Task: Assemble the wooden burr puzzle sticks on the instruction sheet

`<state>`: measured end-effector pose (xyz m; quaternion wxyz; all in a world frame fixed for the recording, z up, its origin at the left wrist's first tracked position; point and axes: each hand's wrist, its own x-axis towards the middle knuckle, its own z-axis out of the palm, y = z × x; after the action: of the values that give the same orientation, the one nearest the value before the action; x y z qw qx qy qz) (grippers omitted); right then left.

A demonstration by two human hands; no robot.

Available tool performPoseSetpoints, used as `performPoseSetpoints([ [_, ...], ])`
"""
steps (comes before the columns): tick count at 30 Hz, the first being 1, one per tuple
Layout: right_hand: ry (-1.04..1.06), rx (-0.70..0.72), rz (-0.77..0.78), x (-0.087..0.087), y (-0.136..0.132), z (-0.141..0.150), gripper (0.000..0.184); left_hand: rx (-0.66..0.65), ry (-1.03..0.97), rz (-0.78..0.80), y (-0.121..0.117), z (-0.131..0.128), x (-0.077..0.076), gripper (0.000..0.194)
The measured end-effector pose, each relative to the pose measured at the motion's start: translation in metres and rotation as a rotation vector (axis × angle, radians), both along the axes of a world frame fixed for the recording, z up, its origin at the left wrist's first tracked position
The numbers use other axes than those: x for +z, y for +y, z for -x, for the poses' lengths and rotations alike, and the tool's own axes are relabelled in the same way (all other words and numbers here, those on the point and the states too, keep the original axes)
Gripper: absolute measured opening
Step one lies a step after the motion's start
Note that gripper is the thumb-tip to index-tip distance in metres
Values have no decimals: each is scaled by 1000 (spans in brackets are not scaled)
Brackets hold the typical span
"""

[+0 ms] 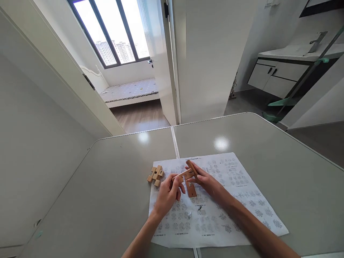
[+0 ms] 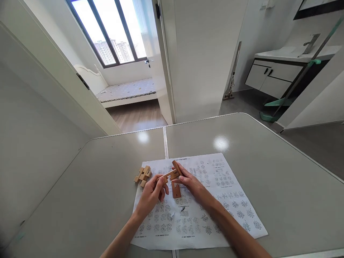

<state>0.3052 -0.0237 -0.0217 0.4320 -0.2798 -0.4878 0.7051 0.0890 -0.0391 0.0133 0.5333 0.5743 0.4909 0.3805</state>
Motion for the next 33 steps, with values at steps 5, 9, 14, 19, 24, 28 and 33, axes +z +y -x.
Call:
performPoseSetpoints([
  [5, -61, 17, -35, 6, -5, -1, 77, 32, 1, -15, -1, -2, -1, 36],
  [9, -116, 7, -105, 3, -7, 2, 92, 42, 19, -26, -1, -3, -4, 37],
  [14, -194, -82, -194, 0, -8, 8, 80, 47, 63, -41, -2, -6, -8, 37],
  [19, -271, -136, -268, 0, -13, 13, 85, 48, 68, -43, -3, -8, -7, 36],
  [24, -364, -194, -344, 2, -15, 15, 87, 45, 94, -64, -5, -9, -7, 37],
  [28, -405, -197, -380, 5, -15, 16, 87, 44, 125, -70, -6, -9, -8, 37],
  [33, -416, -197, -402, 5, -15, 16, 87, 37, 99, -70, -6, -10, -7, 36],
])
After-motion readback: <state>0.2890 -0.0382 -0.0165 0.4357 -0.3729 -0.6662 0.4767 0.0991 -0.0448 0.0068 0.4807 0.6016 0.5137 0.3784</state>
